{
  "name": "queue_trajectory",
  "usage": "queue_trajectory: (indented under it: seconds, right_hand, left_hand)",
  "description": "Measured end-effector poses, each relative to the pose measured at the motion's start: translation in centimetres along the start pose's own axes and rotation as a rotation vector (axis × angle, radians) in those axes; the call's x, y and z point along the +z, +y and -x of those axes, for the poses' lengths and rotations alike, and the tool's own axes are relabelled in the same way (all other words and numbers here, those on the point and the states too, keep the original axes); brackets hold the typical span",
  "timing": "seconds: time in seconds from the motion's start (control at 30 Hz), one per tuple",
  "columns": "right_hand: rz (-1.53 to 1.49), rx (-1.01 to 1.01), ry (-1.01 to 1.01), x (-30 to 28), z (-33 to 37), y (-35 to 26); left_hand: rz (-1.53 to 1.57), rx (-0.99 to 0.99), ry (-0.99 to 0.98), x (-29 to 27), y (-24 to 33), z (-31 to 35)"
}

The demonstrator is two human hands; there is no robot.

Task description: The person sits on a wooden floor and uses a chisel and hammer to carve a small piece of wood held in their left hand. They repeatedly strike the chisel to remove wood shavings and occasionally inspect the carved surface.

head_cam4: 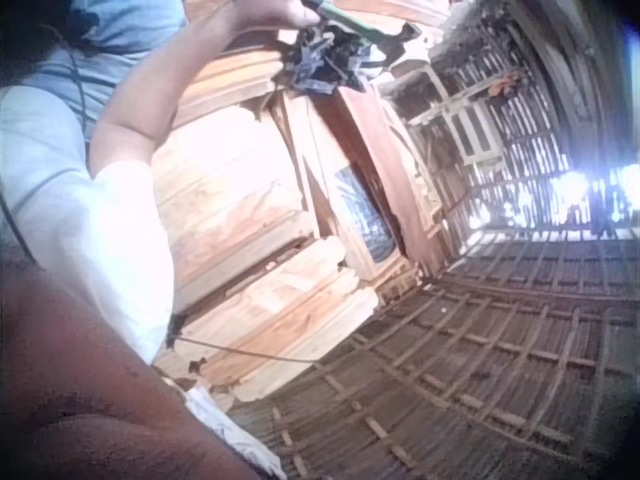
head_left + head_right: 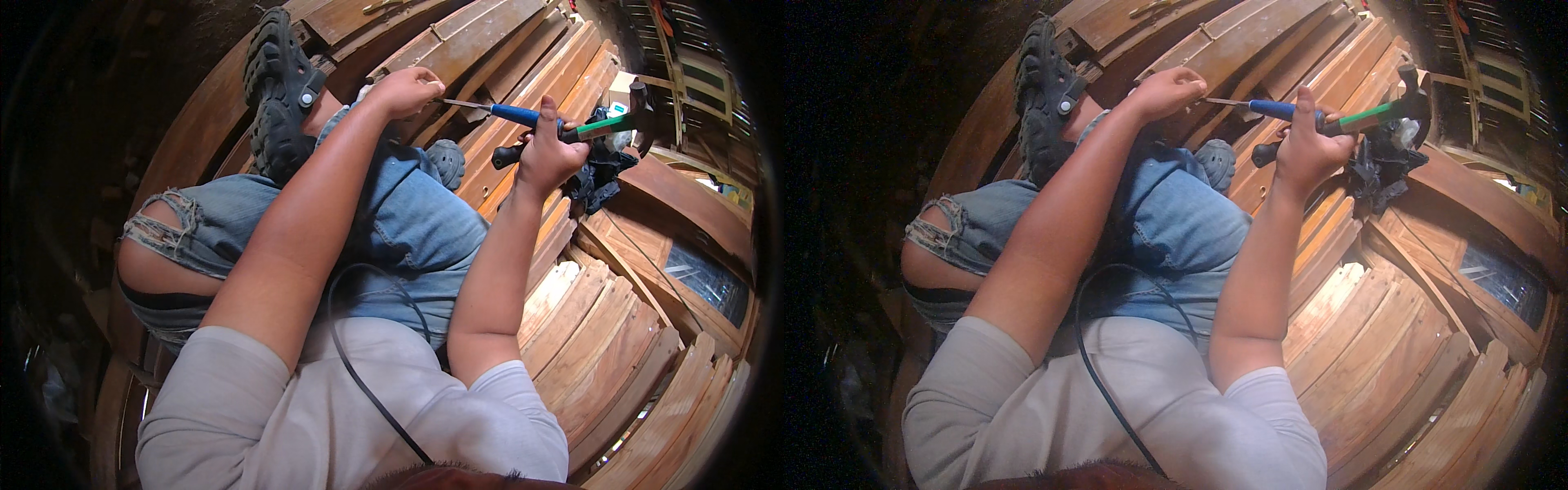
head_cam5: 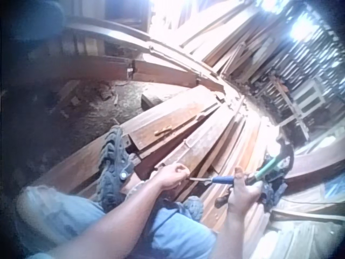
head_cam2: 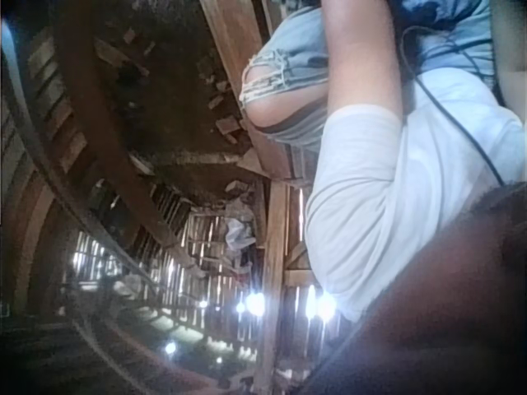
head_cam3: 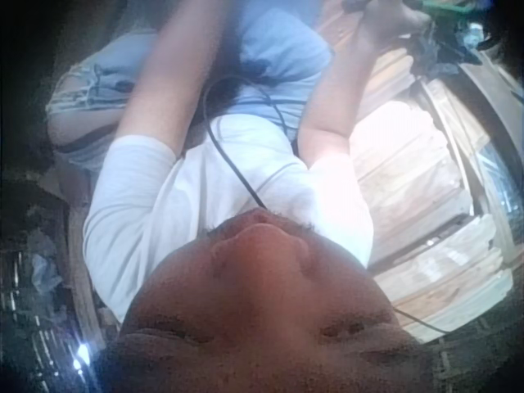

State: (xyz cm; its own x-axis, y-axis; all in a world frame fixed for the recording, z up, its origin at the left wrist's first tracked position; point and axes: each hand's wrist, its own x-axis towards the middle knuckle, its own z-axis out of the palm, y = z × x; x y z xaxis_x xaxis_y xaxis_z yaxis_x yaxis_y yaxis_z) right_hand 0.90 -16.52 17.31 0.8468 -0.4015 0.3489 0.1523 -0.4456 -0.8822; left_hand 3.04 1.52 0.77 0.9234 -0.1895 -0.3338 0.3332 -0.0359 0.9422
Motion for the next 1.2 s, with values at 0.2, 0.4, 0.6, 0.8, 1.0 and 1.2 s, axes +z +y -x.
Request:
queue_trajectory:
  seconds: [0.2,0.4,0.6,0.8,1.0,1.2]
  right_hand:
    - [0.045,-0.081,-0.034,0.5,-0.2,1.7]
    - [0.111,-0.087,-0.049,0.4,-0.2,0.8]
    - [0.073,-0.180,-0.024,0.8,-0.5,1.6]
    - [0.074,-0.158,-0.060,1.0,0.5,0.0]
    - [0.075,-0.181,-0.066,0.8,0.4,0.0]
    - [0.057,-0.190,-0.024,1.3,0.4,0.5]
  left_hand:
    - [-0.032,0.017,0.037,0.2,-0.5,-0.4]
    - [-0.038,0.013,0.025,0.2,-0.6,-0.5]
    - [-0.007,0.009,0.020,0.2,-0.1,-0.1]
    - [0.002,-0.002,0.018,0.1,-0.3,-0.2]
    - [-0.002,0.015,0.011,0.0,-0.2,-0.2]
    - [0.038,-0.020,0.012,0.2,-0.4,-0.6]
